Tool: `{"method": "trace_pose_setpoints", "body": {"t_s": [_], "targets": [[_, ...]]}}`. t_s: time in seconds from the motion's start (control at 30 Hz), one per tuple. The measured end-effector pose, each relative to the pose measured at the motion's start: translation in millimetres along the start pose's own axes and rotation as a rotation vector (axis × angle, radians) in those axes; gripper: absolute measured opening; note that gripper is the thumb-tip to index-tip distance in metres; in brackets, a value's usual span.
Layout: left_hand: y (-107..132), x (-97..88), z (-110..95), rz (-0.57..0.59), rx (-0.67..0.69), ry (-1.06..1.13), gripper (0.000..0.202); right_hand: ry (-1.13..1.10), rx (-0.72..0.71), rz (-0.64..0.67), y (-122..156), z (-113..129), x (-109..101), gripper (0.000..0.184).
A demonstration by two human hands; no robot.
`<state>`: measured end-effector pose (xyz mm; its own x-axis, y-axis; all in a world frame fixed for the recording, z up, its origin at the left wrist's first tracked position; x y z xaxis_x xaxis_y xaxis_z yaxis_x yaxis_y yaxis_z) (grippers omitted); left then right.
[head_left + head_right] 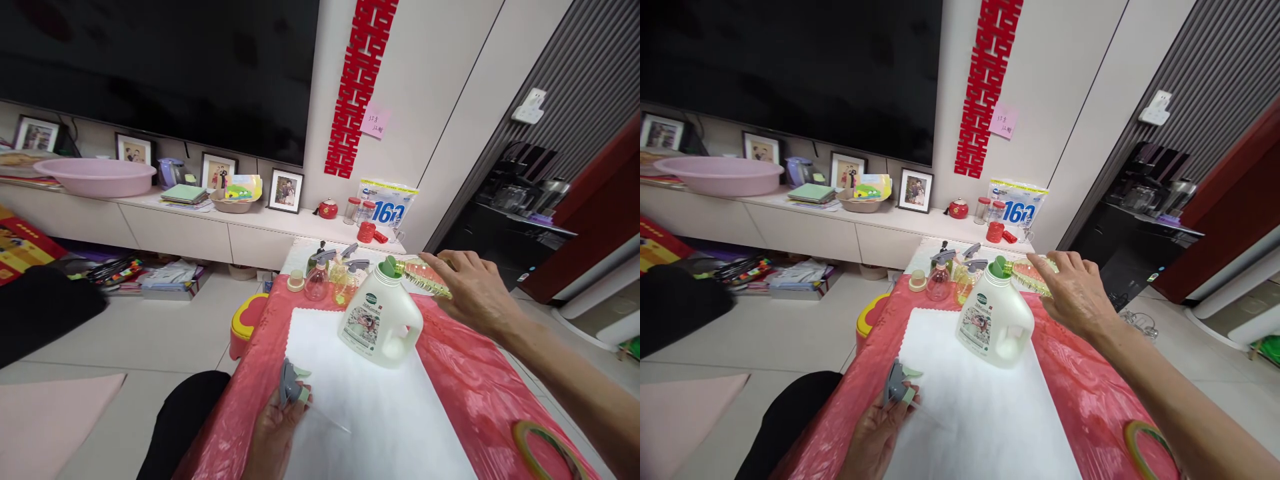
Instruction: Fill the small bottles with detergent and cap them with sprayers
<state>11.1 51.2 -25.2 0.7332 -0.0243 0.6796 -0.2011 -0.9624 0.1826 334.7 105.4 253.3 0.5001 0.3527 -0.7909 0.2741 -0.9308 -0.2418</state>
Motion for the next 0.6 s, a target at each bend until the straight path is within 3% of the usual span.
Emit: {"method": "trace_pose_setpoints", "body": {"t_s": [0.6], "targets": [[0, -2.6, 1, 0.018, 0.014, -0.013, 0.045, 0.125, -0.022, -0.017, -6, 1, -12, 0.073]]}}
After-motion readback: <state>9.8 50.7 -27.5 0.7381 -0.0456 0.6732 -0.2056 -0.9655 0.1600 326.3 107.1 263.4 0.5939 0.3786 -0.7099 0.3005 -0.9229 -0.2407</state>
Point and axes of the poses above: each hand's wrist, its own y-axis away from the middle knuckle, its own x-axis out of the palm, z = x × y, the point moved 2 cm from there along -y, towards the middle knuckle, and after that the axes turned 11 degrees about z, right-handed, at the moved point
